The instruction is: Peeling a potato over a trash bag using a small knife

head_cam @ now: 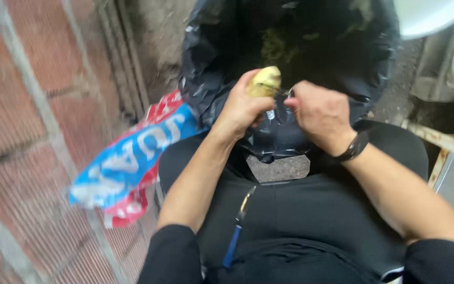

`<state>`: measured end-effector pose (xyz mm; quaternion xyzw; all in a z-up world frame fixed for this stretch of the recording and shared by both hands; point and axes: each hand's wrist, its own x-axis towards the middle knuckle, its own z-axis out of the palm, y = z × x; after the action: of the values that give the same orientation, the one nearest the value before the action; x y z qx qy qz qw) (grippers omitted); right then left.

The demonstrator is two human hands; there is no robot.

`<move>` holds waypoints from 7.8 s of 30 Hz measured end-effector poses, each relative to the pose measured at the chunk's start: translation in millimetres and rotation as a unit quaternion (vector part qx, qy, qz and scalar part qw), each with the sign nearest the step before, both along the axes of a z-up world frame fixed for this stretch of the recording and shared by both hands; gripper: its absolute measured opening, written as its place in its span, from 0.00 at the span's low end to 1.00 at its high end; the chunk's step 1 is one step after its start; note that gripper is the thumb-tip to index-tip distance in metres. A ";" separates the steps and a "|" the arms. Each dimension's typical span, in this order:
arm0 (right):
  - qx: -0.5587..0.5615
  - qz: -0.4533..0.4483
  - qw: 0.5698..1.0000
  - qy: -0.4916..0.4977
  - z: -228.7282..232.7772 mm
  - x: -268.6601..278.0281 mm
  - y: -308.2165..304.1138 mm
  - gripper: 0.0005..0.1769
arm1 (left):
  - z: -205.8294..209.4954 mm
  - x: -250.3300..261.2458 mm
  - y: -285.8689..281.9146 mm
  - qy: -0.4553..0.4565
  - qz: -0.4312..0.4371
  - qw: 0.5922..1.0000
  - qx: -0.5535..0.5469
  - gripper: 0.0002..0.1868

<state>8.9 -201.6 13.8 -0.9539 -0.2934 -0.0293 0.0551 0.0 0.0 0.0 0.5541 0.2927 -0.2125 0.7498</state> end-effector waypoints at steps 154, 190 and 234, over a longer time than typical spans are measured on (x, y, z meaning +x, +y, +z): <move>0.388 -0.216 0.843 0.304 0.1 42.7 3.3 0.24 | 7.7 19.3 -1.7 -0.191 0.192 0.959 -0.086 0.41; 0.151 0.041 0.981 0.117 -24.1 35.2 -6.7 0.25 | -3.7 5.9 -6.1 -0.117 0.038 0.984 -0.126 0.47; 0.345 -0.220 0.860 0.304 19.2 44.2 -2.0 0.26 | 18.0 8.7 -12.7 -0.481 0.101 0.808 0.324 0.33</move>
<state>53.0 -203.5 33.0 -0.8750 -0.0154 0.1517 0.4594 8.7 -12.7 18.0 0.7637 0.0006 0.2650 0.5886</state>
